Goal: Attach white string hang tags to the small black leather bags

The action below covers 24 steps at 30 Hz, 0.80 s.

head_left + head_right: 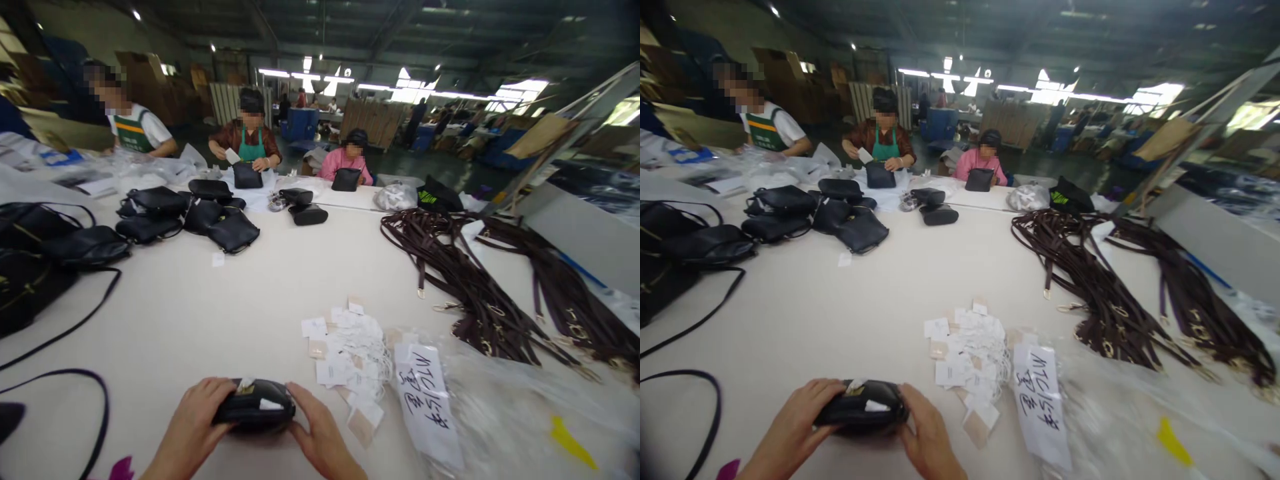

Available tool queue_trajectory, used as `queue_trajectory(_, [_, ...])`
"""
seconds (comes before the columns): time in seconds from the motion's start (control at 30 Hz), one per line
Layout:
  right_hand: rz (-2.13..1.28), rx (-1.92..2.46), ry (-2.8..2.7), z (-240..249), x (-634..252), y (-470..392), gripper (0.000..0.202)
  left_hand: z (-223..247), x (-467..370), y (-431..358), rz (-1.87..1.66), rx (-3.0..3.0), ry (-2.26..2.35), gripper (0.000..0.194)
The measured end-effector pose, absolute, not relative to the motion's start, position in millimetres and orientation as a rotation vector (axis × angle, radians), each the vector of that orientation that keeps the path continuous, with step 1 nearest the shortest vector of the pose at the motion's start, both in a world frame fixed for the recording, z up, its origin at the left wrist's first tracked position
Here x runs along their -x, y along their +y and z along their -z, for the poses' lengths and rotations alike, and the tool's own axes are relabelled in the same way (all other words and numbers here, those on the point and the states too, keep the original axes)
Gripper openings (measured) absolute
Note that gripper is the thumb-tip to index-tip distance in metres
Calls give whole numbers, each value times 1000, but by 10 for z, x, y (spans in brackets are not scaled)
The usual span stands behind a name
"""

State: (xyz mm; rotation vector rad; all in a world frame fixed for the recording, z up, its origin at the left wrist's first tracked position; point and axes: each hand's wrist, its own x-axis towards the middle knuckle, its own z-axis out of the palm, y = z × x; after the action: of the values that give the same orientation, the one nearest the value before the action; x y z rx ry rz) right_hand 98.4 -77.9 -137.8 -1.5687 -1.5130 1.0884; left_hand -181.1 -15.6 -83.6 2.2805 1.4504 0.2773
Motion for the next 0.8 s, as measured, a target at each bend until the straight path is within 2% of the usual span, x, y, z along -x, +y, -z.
queue_trajectory(0.1, [-965, 1869, -1157, 1521, -1354, -1047, 39, 987, 1861, -394, -358, -2269, 1520, 45])
queue_trajectory(0.3, [-736, 2197, -827, 1742, -2100, -1332, 64, 1086, 1959, -573, -467, -2408, 1549, 82])
queue_trajectory(0.37, [-724, 2220, -804, 1806, -2178, -1295, 69, 1057, 1957, -575, -477, -2449, 1556, 86])
queue_trajectory(0.63, [-782, 2226, -736, 1922, -2307, -1284, 53, 975, 2000, -639, -550, -2449, 1709, 73])
queue_trajectory(0.8, [-945, 2074, -623, 1953, -2443, -1484, 54, 1031, 2061, -691, -589, -2426, 1743, 65])
